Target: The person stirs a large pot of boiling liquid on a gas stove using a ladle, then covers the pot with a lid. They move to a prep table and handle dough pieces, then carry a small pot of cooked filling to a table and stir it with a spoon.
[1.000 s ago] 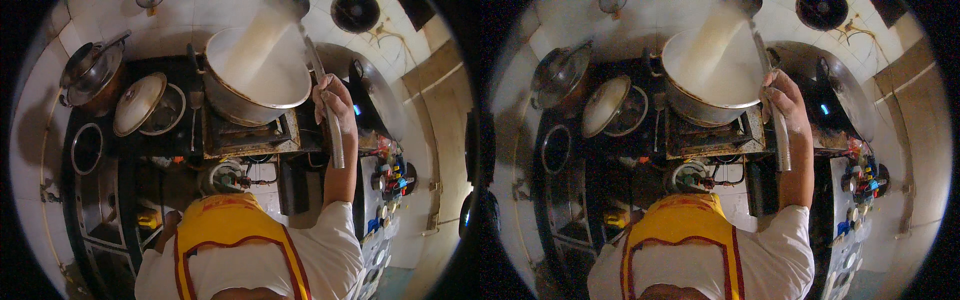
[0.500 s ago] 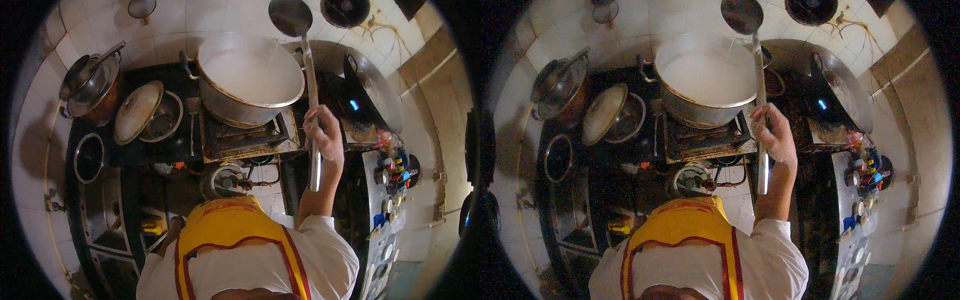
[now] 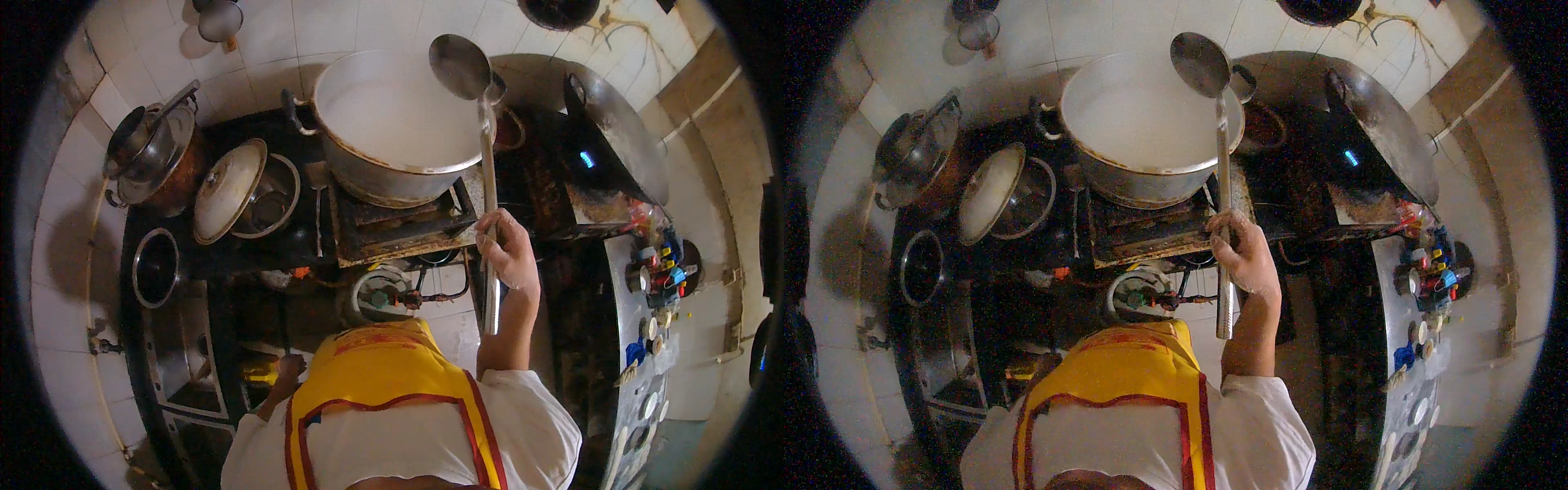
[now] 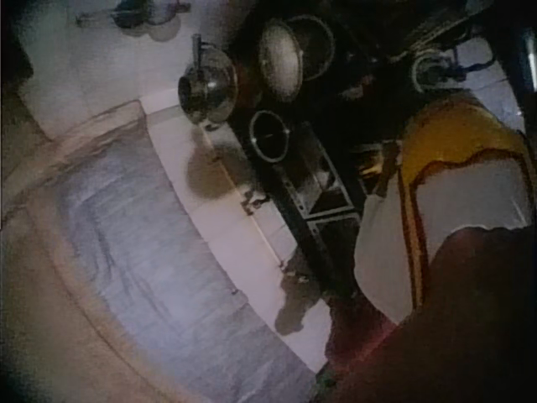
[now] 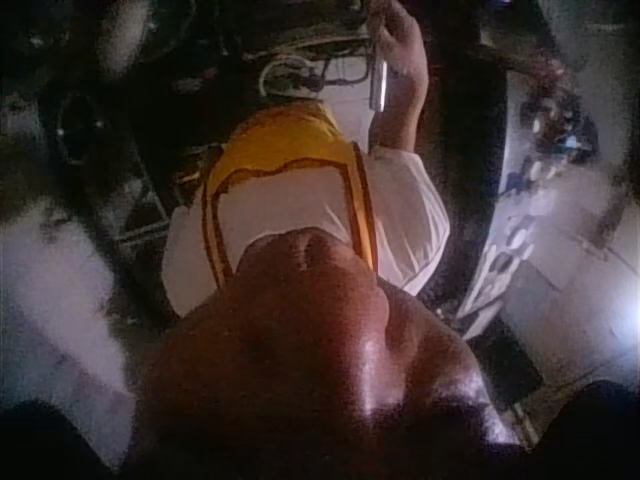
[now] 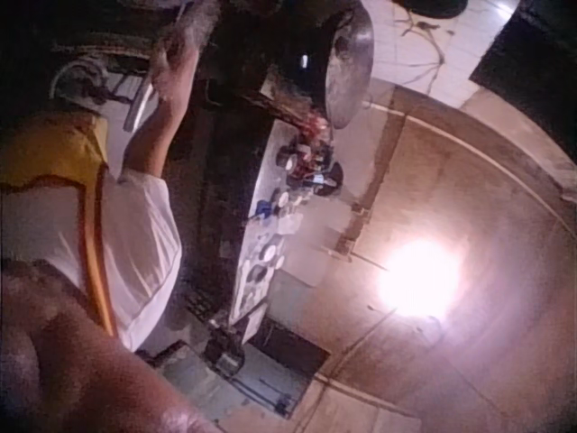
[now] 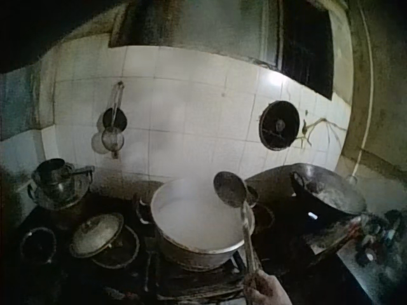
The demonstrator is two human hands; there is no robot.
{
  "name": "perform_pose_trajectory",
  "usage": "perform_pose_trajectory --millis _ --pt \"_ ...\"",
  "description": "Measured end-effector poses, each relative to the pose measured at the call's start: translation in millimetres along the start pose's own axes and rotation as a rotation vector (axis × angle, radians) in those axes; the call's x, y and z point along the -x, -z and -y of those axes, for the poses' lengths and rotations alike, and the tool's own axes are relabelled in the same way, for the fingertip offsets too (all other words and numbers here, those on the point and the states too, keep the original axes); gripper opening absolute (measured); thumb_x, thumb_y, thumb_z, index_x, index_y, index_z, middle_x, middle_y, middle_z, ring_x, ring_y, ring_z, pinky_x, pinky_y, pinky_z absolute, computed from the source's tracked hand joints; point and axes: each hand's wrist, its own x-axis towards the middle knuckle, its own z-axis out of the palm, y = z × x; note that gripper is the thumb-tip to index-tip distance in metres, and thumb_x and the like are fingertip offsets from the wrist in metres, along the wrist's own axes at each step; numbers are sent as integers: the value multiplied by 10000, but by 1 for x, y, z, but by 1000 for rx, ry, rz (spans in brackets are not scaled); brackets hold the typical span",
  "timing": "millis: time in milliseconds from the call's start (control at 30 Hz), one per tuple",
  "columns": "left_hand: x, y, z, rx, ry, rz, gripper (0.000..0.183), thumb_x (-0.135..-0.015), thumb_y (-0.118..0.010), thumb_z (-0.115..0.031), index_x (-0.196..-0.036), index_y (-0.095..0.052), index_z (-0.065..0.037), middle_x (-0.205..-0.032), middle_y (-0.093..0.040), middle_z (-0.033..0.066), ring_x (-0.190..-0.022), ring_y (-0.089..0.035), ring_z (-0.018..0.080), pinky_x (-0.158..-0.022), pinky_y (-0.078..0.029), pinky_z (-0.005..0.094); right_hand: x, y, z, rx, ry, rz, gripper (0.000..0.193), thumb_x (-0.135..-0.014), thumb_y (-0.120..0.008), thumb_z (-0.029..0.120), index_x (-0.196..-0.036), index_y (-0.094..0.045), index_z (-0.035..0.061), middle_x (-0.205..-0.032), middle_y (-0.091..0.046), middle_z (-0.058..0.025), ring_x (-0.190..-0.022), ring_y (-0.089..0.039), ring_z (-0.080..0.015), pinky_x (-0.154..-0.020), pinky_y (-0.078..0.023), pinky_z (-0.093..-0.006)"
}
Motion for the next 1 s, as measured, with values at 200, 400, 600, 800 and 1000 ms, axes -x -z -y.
perform_pose_trajectory --millis 200,400,600,800,1000 --pt "1 -4 -1 187 17 84 168 -837 -602 -212 -764 -581 -63 -647 -532 81 -594 -549 226 -521 -440 322 2 -8 -16 92 -12 9 175 -801 -578 22 -974 -578 -5 -872 -583 -86 -811 -539 -162 -790 -452 -301" --pt "3 -7 -3 -65 -158 -99 182 -834 -579 -183 -704 -551 -59 -590 -483 104 -528 -504 255 -496 -417 329 -3 -20 -36 83 -62 48 154 -835 -596 22 -987 -575 13 -894 -583 -67 -855 -532 -140 -803 -448 -290" --pt "7 2 -10 -25 -8 -9 158 -784 -650 -168 -698 -591 -49 -661 -623 133 -557 -613 296 -483 -441 383 -3 -22 -45 -45 -109 66 113 -863 -573 11 -971 -540 22 -855 -525 -40 -808 -492 -121 -741 -434 -266" --pt "13 8 -28 -482 39 -72 116 -824 -643 -177 -760 -648 -80 -719 -661 118 -641 -656 275 -521 -487 416 -1 -23 -45 -101 -150 76 123 -876 -565 4 -987 -524 38 -860 -504 -16 -779 -460 -101 -702 -420 -255" --pt "5 22 -39 -527 108 51 122 -817 -677 -207 -875 -695 -101 -810 -687 92 -766 -690 266 -642 -548 398 -1 -23 -45 -91 -113 79 124 -870 -567 -2 -981 -523 31 -866 -514 -26 -788 -470 -109 -723 -425 -256"
